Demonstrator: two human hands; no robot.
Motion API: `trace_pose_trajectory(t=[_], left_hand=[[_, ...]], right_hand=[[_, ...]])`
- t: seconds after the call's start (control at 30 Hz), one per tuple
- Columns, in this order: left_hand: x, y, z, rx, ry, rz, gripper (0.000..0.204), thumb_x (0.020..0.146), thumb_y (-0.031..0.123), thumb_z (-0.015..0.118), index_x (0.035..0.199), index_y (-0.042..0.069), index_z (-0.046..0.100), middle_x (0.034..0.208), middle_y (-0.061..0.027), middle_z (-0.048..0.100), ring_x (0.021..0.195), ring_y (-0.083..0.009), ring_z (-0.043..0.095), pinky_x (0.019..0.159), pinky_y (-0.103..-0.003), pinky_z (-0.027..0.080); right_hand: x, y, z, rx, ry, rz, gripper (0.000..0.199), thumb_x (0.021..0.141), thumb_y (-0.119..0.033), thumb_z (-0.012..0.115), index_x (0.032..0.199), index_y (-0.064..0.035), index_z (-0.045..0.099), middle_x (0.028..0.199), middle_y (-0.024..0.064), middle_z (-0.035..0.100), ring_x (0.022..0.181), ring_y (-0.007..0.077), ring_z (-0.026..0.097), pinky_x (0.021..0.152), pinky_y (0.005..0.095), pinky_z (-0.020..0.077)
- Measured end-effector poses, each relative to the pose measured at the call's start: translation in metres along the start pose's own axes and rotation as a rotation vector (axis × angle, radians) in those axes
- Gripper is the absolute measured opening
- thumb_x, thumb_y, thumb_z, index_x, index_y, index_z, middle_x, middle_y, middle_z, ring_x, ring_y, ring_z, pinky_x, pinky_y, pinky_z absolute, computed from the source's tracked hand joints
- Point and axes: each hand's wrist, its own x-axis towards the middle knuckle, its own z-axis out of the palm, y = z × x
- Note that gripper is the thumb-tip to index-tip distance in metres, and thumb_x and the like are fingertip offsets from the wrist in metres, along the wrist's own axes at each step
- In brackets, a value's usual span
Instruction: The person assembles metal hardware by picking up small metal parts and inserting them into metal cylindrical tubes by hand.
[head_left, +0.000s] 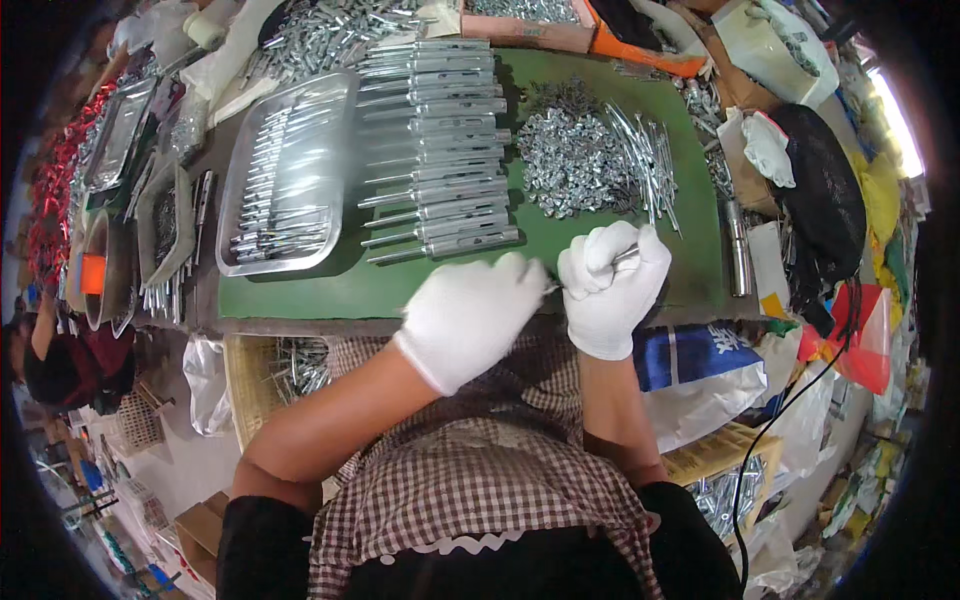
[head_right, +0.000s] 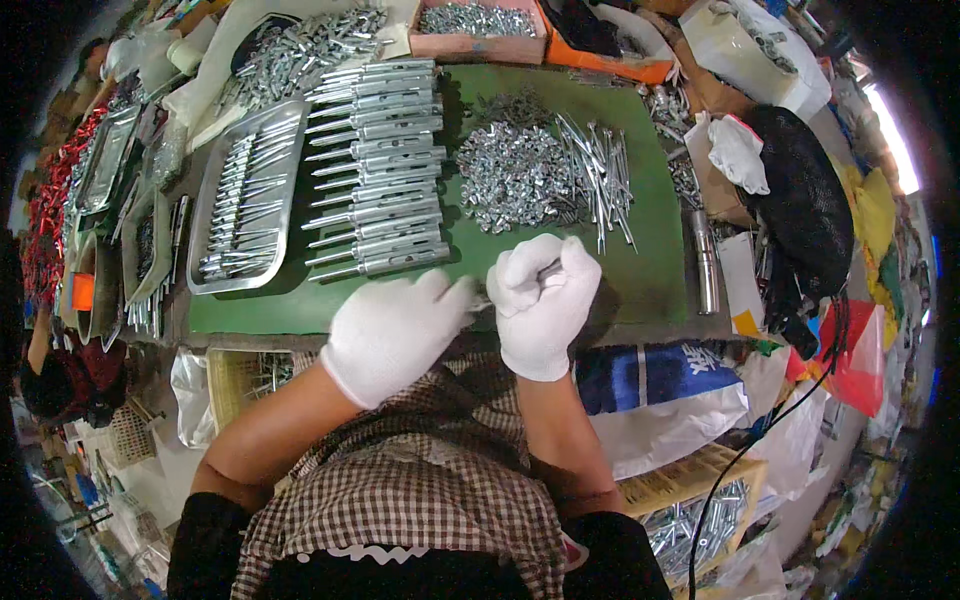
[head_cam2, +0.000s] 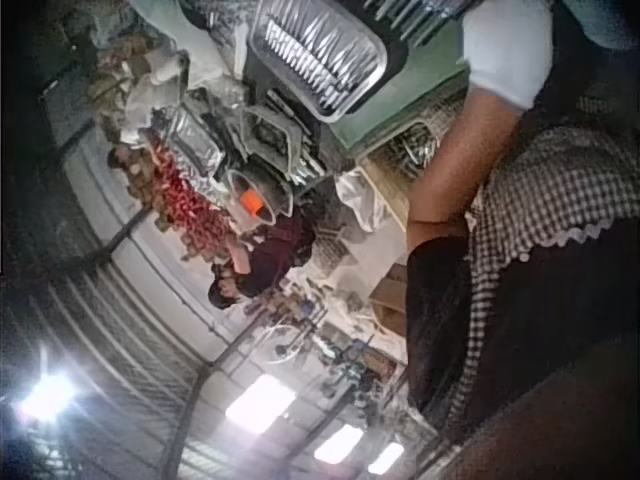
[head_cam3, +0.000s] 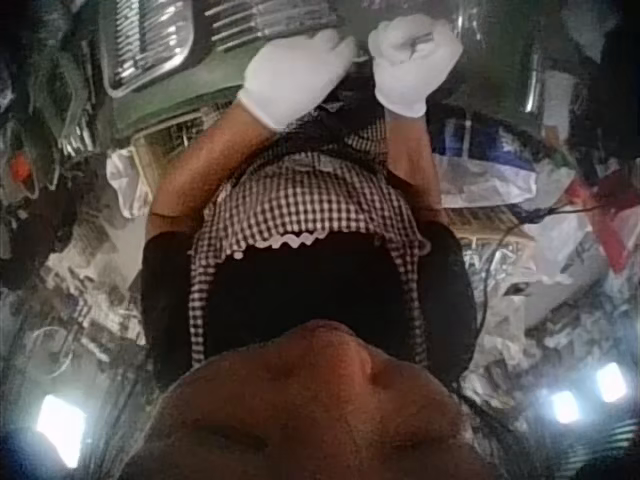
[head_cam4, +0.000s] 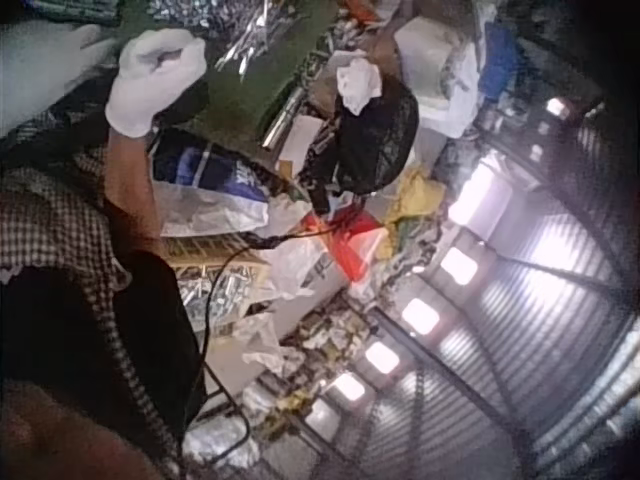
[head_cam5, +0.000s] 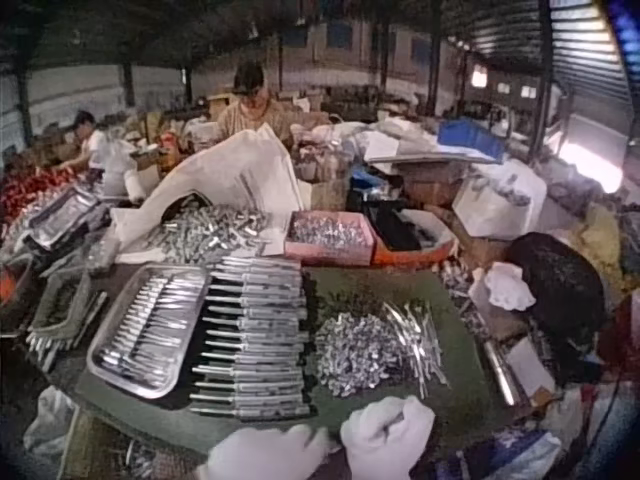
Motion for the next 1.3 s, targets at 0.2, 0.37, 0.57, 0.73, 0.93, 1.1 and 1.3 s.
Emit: trace_pose_trajectory(t=[0.2,0.37,0.57,0.73,0.93,1.1,1.3], left_hand=[[-0.16,-0.029,-0.055,0.018,0.035,-0.444,0.037,0.078,0.018,0.082,0.111,0.007,0.072,0.101,-0.0113,0.07,0.096,-0.0342,0.068,0.083,-0.047,0.053],[-0.142,-0.026,-0.05,0.059,0.245,-0.372,0.033,0.079,0.01,0.077,0.111,0.009,0.072,0.11,-0.0081,0.069,0.099,-0.033,0.067,0.087,-0.048,0.051],[-0.024,-0.024,-0.007,-0.052,0.317,-0.16,0.038,0.083,0.016,0.077,0.12,0.01,0.067,0.113,-0.0083,0.069,0.103,-0.0312,0.067,0.088,-0.046,0.051],[-0.004,-0.028,0.002,-0.02,0.206,-0.123,0.034,0.083,0.017,0.077,0.114,0.011,0.067,0.106,-0.0073,0.068,0.097,-0.0292,0.067,0.083,-0.045,0.052],[-0.015,-0.042,-0.003,-0.204,0.225,-0.087,0.03,0.086,0.012,0.074,0.114,0.01,0.068,0.103,-0.0093,0.067,0.094,-0.0309,0.067,0.078,-0.043,0.055],[-0.004,-0.027,-0.03,-0.128,0.082,-0.009,0.033,0.084,0.016,0.078,0.115,0.009,0.067,0.104,-0.0088,0.064,0.093,-0.0309,0.066,0.078,-0.041,0.057],[-0.01,-0.022,-0.03,-0.122,0.113,0.1,0.036,0.084,0.021,0.079,0.116,0.01,0.067,0.093,-0.0068,0.064,0.086,-0.0273,0.067,0.072,-0.04,0.056]], right_hand=[[0.001,-0.007,-0.01,-0.094,-0.04,0.099,0.021,0.1,-0.017,0.055,0.099,0.0013,0.066,0.072,0.0018,0.053,0.056,0.0081,0.042,0.049,0.0242,0.0314],[0.007,0.0,-0.003,-0.337,0.038,0.089,0.027,0.1,-0.013,0.051,0.114,0.003,0.068,0.083,0.0069,0.063,0.057,0.0085,0.047,0.05,0.0235,0.0373],[-0.005,-0.012,0.016,-0.428,0.026,0.142,0.041,0.108,-0.022,0.042,0.139,0.0013,0.056,0.094,0.0093,0.067,0.057,0.0064,0.052,0.044,0.0207,0.0374],[-0.018,-0.018,0.013,-0.496,0.088,0.212,0.039,0.107,-0.024,0.048,0.132,0.0022,0.063,0.094,0.0084,0.067,0.059,0.0051,0.049,0.046,0.0196,0.0357],[-0.025,-0.035,0.025,-0.677,0.062,0.282,0.037,0.108,-0.022,0.051,0.131,0.0024,0.066,0.099,0.0073,0.069,0.062,0.0049,0.05,0.051,0.0215,0.0377],[-0.031,-0.034,0.033,-0.919,0.031,0.338,0.033,0.109,-0.017,0.052,0.133,0.0023,0.065,0.096,0.0061,0.072,0.056,0.0054,0.05,0.053,0.024,0.0419],[-0.032,-0.051,0.031,-0.926,0.001,0.402,0.029,0.108,-0.019,0.055,0.117,0.0038,0.07,0.084,0.0059,0.071,0.058,0.0097,0.057,0.058,0.0271,0.048]])
